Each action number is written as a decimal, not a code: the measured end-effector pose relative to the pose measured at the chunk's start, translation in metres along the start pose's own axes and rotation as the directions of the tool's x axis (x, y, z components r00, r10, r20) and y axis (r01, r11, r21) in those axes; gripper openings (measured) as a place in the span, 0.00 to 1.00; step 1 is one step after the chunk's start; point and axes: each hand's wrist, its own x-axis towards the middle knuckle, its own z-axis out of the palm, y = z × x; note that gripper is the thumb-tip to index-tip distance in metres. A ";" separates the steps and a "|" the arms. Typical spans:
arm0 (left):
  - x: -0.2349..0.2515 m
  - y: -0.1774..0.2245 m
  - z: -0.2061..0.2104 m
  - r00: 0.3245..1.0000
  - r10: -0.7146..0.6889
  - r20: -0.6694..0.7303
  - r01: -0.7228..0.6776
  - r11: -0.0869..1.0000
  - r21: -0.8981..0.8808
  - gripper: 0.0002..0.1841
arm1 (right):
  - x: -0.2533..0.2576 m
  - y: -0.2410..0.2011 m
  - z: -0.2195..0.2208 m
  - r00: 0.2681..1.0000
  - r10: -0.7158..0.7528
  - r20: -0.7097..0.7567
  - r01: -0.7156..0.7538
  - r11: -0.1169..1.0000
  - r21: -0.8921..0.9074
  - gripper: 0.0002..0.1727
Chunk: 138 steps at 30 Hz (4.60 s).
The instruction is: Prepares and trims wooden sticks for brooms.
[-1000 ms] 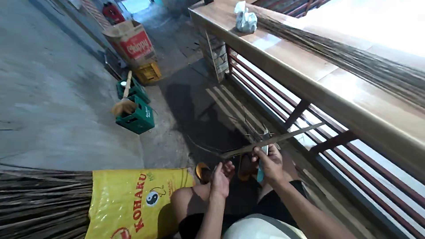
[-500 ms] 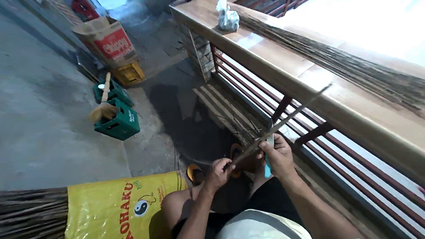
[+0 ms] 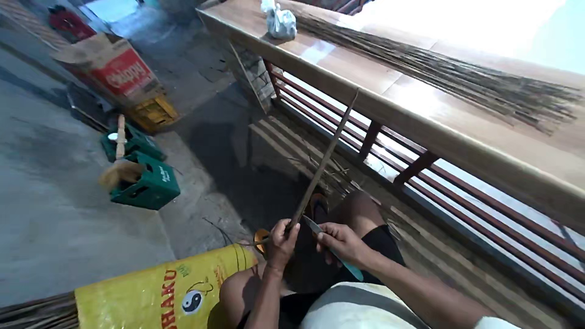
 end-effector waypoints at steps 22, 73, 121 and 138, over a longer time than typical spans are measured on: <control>0.006 -0.001 0.011 0.805 0.559 -0.199 -0.481 0.811 0.334 0.08 | 0.027 -0.028 -0.012 0.992 0.037 0.124 -0.052 0.992 0.116 0.18; 0.022 0.026 -0.094 0.963 -0.054 0.262 0.022 0.992 0.122 0.14 | 0.008 -0.071 -0.080 0.793 -0.237 -0.561 0.392 0.903 0.174 0.17; -0.010 -0.044 -0.132 0.992 0.120 -0.037 -0.081 0.836 0.543 0.10 | 0.019 0.050 -0.277 0.639 0.072 -0.766 -0.646 0.591 -0.483 0.23; 0.030 0.026 -0.126 0.949 0.312 0.033 -0.276 0.780 0.561 0.09 | -0.050 0.027 -0.165 0.912 -0.279 -0.300 0.095 0.856 -0.508 0.24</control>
